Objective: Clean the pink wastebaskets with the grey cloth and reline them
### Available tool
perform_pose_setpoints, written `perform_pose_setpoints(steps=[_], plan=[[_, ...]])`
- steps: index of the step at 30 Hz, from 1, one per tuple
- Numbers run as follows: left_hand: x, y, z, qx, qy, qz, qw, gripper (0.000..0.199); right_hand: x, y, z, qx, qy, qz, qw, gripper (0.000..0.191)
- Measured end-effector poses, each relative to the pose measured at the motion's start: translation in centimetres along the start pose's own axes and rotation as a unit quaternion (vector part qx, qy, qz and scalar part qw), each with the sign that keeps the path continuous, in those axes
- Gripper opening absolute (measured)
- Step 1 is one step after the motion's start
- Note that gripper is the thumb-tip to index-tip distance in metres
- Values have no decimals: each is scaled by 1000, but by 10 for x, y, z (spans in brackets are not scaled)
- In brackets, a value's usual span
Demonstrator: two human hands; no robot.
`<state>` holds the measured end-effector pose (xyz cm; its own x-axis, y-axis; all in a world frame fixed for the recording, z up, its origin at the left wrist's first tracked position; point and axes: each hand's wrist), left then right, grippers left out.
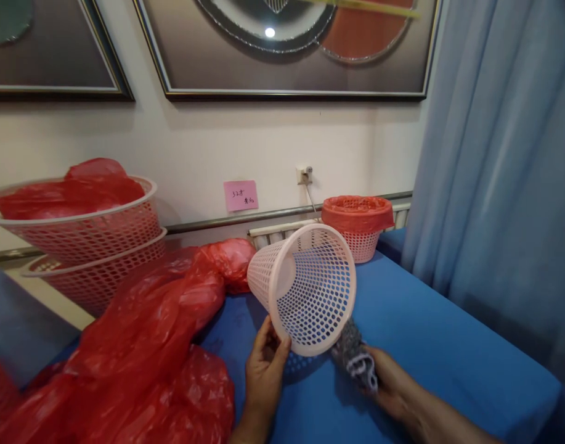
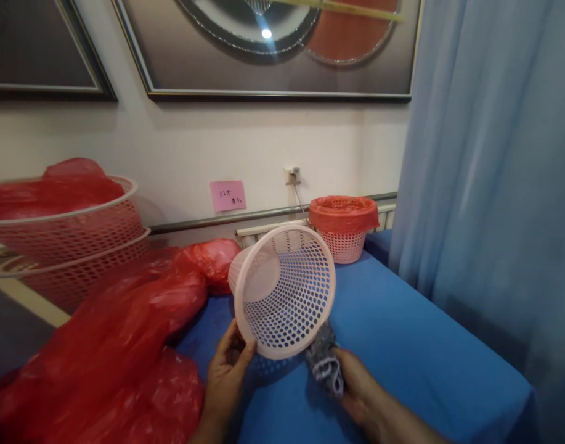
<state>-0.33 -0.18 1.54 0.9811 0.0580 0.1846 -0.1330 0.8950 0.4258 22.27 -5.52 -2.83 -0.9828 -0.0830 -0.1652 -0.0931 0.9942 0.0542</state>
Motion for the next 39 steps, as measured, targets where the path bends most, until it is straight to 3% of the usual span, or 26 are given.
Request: perform_pose_setpoints(steps=[2, 4, 5, 7, 9, 11, 12, 14, 16, 19, 23, 29, 35, 39], plan=[[0, -1, 1, -9, -6, -7, 1000, 72, 13, -21, -9, 90, 138, -88, 982, 38], [-1, -4, 2, -27, -11, -34, 999, 70, 17, -36, -27, 151, 224, -124, 955, 25], [-2, -6, 3, -36, -14, -53, 998, 69, 15, -40, -40, 162, 235, -112, 952, 27], [-2, -10, 6, -54, -28, -84, 995, 65, 3, -38, -72, 137, 208, -33, 968, 38], [-1, -13, 10, -70, -55, -92, 992, 63, -12, -26, -104, 16, 105, 83, 991, 43], [1, -14, 12, -84, -92, -93, 988, 64, -24, -7, -130, -156, -23, 181, 971, 45], [2, -14, 12, -87, -111, -96, 985, 65, -26, 2, -138, -225, -86, 199, 950, 46], [1, -12, 11, -89, -144, -98, 981, 65, -20, 17, -141, -308, -196, 166, 916, 53], [-1, -10, 8, -90, -158, -84, 980, 63, -5, 21, -128, -329, -280, 83, 898, 57], [-6, -6, 4, -100, -152, -83, 980, 64, 19, 8, -84, -283, -396, -32, 873, 46], [-5, -5, 0, -98, -142, -97, 980, 68, 21, -13, -22, -185, -499, -58, 845, 29], [-3, 1, -8, -56, -80, -76, 992, 82, -26, 1, 9, -102, -496, 7, 862, 39], [-5, 6, -10, -43, -35, -34, 998, 82, -85, 39, 41, -3, -337, 221, 915, 58], [-2, 9, -3, -23, -30, 25, 999, 71, -111, 53, 60, 76, -166, 372, 910, 56]])
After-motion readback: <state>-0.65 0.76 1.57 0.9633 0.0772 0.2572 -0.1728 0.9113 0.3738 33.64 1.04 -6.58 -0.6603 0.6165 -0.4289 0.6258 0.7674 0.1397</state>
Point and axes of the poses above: each hand's wrist, its own y-axis towards the middle knuckle, its own x-axis out of the palm, z = x × y, and after that the axes turned 9 degrees about x, right-handed
